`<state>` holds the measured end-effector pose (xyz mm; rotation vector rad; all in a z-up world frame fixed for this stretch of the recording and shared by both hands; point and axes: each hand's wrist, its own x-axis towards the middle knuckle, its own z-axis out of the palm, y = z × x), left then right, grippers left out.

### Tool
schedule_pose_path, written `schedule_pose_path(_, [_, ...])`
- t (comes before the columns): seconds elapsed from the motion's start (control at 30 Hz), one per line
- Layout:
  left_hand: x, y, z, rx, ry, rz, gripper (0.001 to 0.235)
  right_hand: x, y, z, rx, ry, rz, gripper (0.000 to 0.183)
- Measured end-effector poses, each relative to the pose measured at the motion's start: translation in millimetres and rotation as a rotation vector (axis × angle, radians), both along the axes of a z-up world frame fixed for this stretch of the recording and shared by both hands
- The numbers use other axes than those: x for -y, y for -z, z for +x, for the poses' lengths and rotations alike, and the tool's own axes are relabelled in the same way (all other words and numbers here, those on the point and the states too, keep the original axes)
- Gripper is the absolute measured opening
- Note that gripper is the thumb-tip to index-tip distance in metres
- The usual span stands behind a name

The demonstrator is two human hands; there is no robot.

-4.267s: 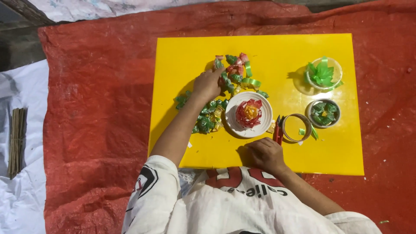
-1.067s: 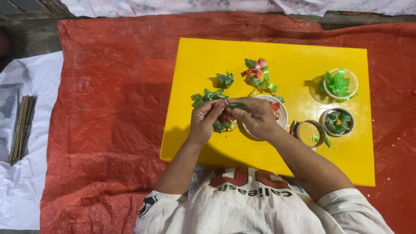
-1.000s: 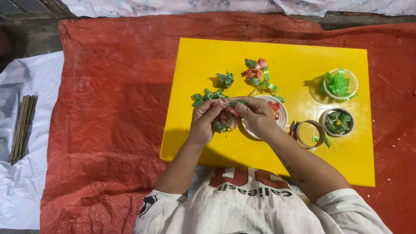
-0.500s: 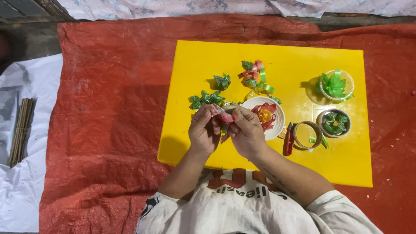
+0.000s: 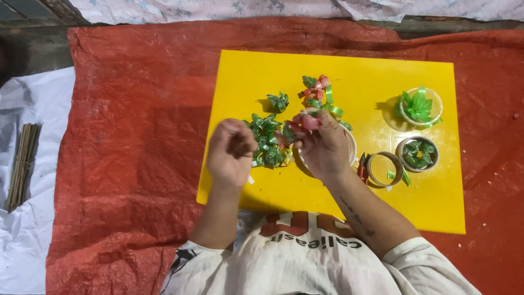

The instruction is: Attaching small green decorative leaves and tape to a red flower on a plate.

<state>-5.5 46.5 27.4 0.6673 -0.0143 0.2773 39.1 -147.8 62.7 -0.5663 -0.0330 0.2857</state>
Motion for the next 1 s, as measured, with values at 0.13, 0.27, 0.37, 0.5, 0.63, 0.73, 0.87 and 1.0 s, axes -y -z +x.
schedule_pose_path(0.13, [18.5, -5.2, 0.3, 0.020, 0.004, 0.027, 0.028, -10.1, 7.0, 13.4, 0.111, 0.028, -0.485, 0.028])
schedule_pose_path(0.27, [30.5, 4.4, -3.5, -0.041, 0.041, 0.036, 0.022, -25.6, 28.9, 44.6, 0.589, 0.078, -1.069, 0.047])
schedule_pose_path(0.37, [33.7, 0.9, -3.5, -0.075, 0.047, 0.087, 0.016, -32.5, 80.3, 69.7, 0.672, 0.069, -1.373, 0.047])
schedule_pose_path(0.5, [31.2, 20.9, -2.3, -0.061, -0.129, 0.385, 0.017, -31.2, 89.0, 55.4, 0.603, 0.022, -1.339, 0.041])
schedule_pose_path(0.63, [26.4, 18.4, -1.8, 0.010, -0.175, 0.559, 0.029, -11.1, 40.3, 24.2, 0.354, 0.070, -0.925, 0.025])
schedule_pose_path(0.73, [33.6, 1.8, -1.8, 0.100, -0.158, 0.734, 0.022, 12.1, 20.5, 5.4, 0.229, -0.016, -0.744, 0.027])
schedule_pose_path(0.87, [48.6, 3.4, 2.6, 0.139, -0.017, 0.707, 0.030, 32.9, 33.4, -3.9, 0.283, -0.026, -0.701, 0.026])
schedule_pose_path(1.0, [50.8, 2.7, 0.9, 0.171, 0.052, 0.649, 0.032, 40.2, 48.1, -10.7, 0.043, -0.071, -0.447, 0.020])
